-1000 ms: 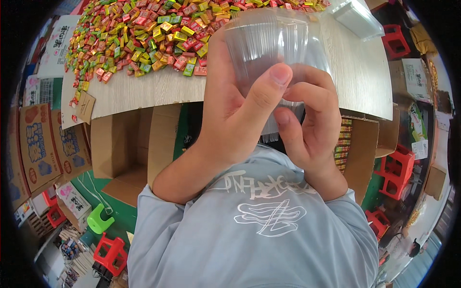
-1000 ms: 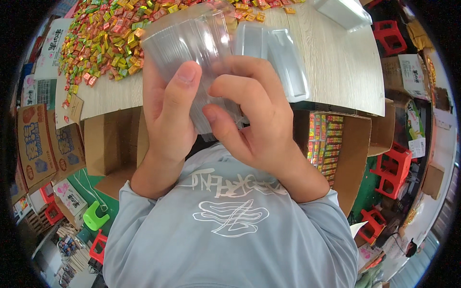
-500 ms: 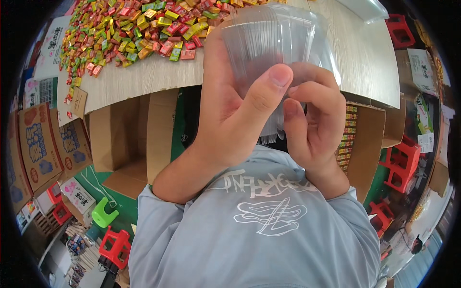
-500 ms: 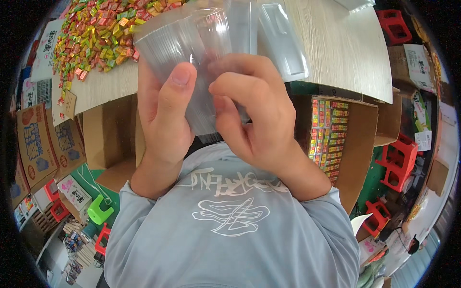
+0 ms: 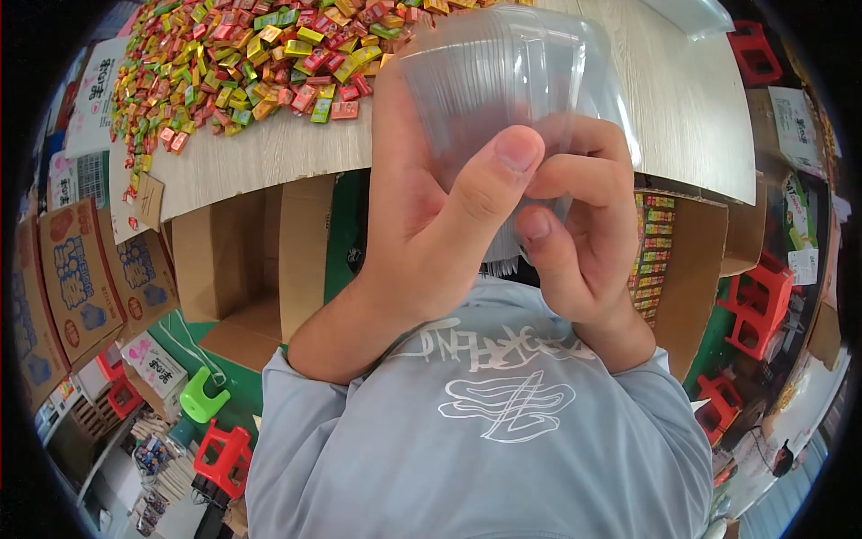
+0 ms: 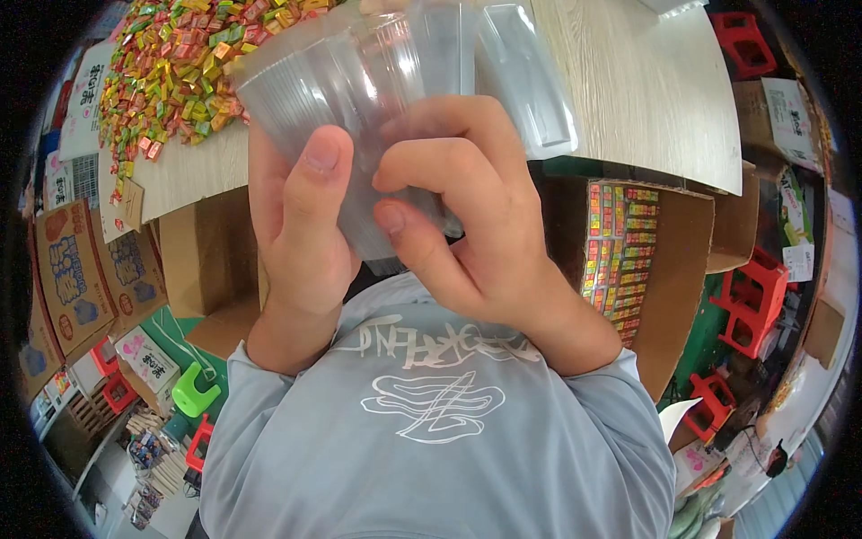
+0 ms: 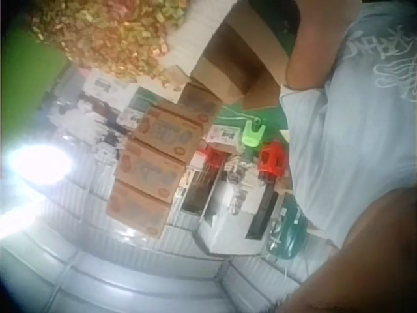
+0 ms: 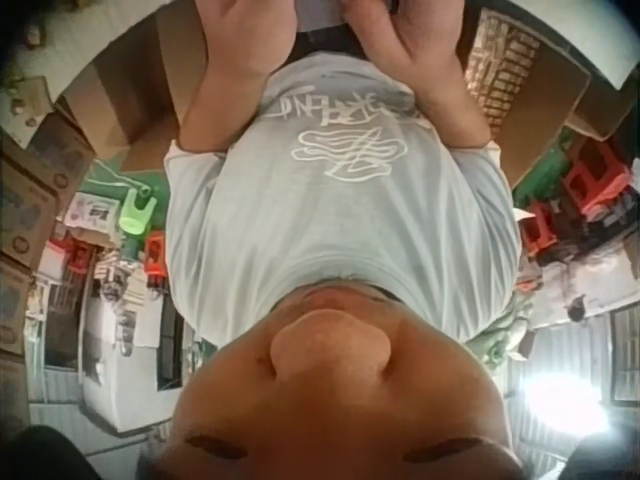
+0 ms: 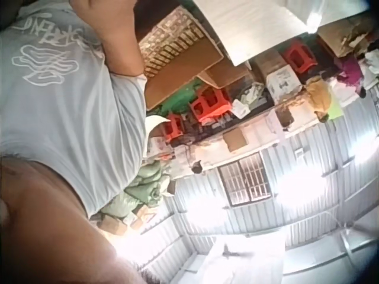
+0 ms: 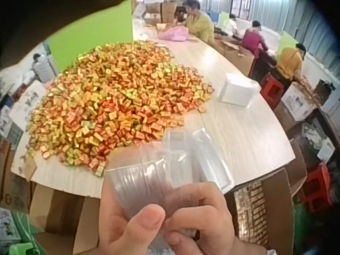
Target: Separate a stack of individual transparent plastic trays and place them onto the table one by one.
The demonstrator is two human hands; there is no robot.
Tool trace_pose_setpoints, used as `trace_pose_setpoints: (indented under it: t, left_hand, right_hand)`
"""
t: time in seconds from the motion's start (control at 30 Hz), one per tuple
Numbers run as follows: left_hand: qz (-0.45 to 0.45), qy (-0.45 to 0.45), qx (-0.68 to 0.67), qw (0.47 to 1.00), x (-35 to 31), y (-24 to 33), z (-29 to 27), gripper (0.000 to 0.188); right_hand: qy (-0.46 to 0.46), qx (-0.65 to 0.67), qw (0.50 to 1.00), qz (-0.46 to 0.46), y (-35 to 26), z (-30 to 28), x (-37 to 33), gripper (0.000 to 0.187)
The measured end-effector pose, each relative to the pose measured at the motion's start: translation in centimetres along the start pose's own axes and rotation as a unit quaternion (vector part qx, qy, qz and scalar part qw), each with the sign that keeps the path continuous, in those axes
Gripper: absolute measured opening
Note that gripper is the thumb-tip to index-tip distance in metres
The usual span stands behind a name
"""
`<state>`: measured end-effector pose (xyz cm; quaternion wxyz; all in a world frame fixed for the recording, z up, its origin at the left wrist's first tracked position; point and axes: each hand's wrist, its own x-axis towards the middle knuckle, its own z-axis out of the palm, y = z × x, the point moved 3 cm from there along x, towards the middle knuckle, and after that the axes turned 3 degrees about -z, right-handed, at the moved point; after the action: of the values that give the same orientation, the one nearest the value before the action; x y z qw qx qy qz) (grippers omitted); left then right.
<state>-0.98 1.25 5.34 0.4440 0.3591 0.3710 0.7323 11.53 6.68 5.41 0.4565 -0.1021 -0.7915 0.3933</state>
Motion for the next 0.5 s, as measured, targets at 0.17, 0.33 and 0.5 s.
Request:
trace_pose_setpoints:
  t: [0.17, 0.33, 0.5]
  left_hand:
    - [-0.005, -0.009, -0.01, 1.0, 0.3, -0.1, 0.3, 0.047]
    - [-0.012, -0.009, 0.0, 1.0, 0.3, 0.3, 0.6, 0.049]
    - [-0.019, -0.007, -0.008, 1.0, 0.2, 0.3, 1.1, 0.05]
  right_hand:
    - [0.002, 0.017, 0.999, 0.036, 0.0, -0.3, 0.0, 0.02]
    - [0.012, -0.011, 1.0, -0.021, -0.1, -0.6, 0.5, 0.024]
    - [-0.012, -0.044, 0.998, -0.03, -0.4, -0.6, -0.1, 0.02]
